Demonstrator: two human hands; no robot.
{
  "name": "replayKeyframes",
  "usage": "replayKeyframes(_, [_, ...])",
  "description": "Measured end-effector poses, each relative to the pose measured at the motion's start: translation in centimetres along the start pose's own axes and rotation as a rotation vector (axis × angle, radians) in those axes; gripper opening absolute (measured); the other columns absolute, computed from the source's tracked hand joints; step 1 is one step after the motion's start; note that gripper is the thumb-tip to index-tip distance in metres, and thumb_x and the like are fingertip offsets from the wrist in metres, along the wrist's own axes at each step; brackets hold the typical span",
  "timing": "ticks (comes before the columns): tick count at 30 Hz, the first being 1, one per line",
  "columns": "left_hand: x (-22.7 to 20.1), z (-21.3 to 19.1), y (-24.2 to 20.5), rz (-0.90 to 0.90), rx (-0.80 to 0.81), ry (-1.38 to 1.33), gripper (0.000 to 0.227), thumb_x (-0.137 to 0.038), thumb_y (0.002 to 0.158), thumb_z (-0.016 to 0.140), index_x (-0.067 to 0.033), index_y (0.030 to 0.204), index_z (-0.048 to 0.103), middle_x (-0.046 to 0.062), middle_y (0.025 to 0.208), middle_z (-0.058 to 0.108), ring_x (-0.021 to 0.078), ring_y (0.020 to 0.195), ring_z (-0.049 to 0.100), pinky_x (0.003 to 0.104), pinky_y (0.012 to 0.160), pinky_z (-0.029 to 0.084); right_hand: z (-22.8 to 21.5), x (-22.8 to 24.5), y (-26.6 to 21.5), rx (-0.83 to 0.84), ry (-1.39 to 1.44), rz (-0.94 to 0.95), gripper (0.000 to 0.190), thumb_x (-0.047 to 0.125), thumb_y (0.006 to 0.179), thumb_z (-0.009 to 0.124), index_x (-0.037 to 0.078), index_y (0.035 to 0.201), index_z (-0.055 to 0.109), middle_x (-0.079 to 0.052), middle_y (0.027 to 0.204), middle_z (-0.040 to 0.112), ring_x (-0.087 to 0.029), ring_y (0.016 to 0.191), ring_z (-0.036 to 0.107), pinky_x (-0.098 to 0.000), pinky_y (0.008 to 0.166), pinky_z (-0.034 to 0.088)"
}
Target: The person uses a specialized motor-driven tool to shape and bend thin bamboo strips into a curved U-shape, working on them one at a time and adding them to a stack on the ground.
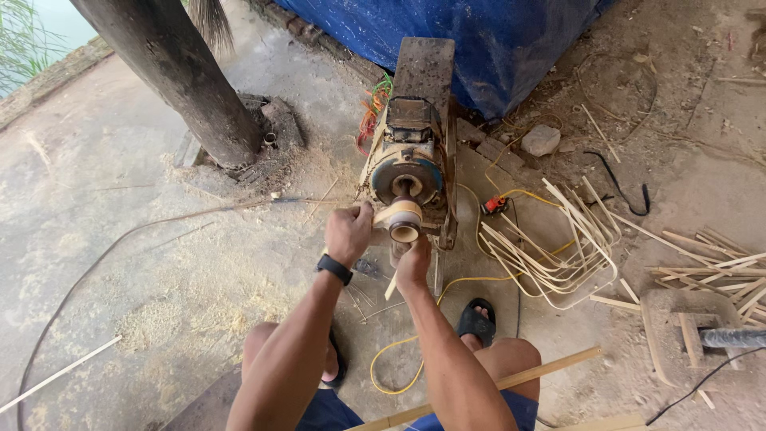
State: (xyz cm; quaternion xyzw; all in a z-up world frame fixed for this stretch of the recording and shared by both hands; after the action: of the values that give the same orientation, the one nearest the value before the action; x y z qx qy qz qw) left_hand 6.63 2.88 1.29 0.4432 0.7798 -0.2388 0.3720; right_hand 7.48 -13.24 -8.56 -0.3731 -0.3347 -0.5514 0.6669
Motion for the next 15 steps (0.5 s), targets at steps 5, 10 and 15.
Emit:
replayKeyframes(5, [1.2, 2.2, -2.2, -0.089, -0.02, -0.447, 0.053, -0.039, 0.099, 0.061, -0.0041, 0.06, 0.067, 0.001, 0.048, 0.055, 0.0074, 0.046, 0.049, 0.03, 0.043, 0.039, -1.7, -0.6, 0.1, -0.227, 0.025, 0.107, 0.034, 0.037, 0.101, 0.036, 0.013, 0.085, 0.054, 0.005, 0.063, 0.045, -0.008, 0.049, 0.039, -0.0267, 0.044, 0.029])
replayKeyframes(10, [1.8, 3.7, -5.0, -0.188, -0.054, -0.534, 0.051, -0.034, 0.1, 0.059, -0.0043, 0.059, 0.063, -0.001, 0.05, 0.052, 0.0086, 0.045, 0.044, 0.03, 0.044, 0.033, -2.4, 1.1, -2.0, -0.324, -0.109, 0.217, 0.032, 0.04, 0.1, 0.039, 0.014, 0.112, 0.053, 0.006, 0.076, 0.058, -0.007, 0.059, 0.051, -0.0257, 0.051, 0.041])
replayKeyframes(15, [2.9, 5.8, -9.6, -0.437, -0.084, -0.808, 0.041, -0.028, 0.1, 0.062, -0.0039, 0.067, 0.066, -0.003, 0.057, 0.053, 0.0072, 0.05, 0.042, 0.029, 0.045, 0.031, -3.6, 1.5, -5.7, -0.321, -0.109, 0.252, 0.038, 0.047, 0.1, 0.042, 0.012, 0.104, 0.057, 0.002, 0.065, 0.05, -0.011, 0.052, 0.043, -0.0294, 0.046, 0.031])
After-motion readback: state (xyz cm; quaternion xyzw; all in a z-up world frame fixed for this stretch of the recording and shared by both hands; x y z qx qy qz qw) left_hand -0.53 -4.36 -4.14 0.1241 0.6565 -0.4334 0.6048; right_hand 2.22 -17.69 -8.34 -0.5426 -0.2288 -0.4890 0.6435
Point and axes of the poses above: each hand's wrist, its own y-axis towards the middle knuckle, its own z-axis out of the palm, x = y × z, the point moved 6 cm from there along y, towards the middle knuckle
